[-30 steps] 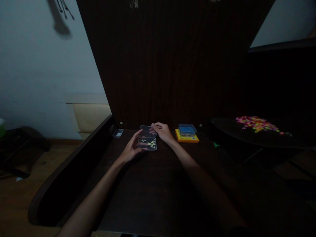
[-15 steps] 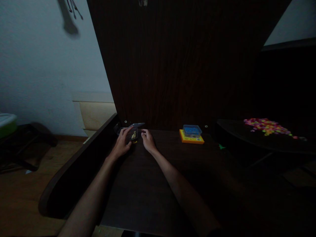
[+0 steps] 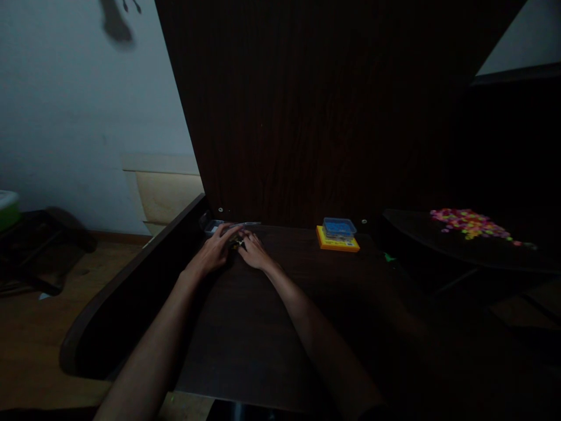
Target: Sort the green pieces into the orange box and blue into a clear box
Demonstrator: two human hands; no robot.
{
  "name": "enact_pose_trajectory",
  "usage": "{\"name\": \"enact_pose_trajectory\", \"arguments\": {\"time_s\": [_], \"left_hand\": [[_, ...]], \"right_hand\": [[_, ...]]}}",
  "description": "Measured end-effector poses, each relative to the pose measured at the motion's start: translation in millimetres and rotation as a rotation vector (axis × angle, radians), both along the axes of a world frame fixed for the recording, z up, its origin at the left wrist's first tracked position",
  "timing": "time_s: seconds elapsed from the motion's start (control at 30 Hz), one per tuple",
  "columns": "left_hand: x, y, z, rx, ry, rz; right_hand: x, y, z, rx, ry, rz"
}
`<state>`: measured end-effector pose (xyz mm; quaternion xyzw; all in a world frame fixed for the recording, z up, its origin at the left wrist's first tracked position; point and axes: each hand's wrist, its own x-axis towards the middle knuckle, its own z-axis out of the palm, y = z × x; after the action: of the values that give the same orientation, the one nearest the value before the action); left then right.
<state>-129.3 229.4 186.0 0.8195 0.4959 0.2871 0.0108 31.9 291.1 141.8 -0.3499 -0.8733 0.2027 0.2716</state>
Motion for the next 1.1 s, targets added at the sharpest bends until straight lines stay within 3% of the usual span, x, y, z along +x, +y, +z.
{"name": "enact_pose_trajectory", "arguments": {"time_s": [0.27, 0.83, 0.97, 1.1], "left_hand": [[-2.1, 3.1, -2.8, 0.007, 0.060, 0.003], [3.4, -5.0, 10.1, -0.021, 0.136, 0.050], [1.5, -8.0, 14.7, -0.025, 0.124, 0.136], [2.9, -13.7, 24.0, -0.072, 0.176, 0.323]], "right_hand": [[-0.1, -6.5, 9.1, -0.020, -0.160, 0.025], [-0.4, -6.2, 7.9, -0.001, -0.155, 0.010], [0.8, -8.0, 8.4, 0.000, -0.134, 0.014], [1.0, -8.9, 6.9, 0.034, -0.144, 0.047]]}}
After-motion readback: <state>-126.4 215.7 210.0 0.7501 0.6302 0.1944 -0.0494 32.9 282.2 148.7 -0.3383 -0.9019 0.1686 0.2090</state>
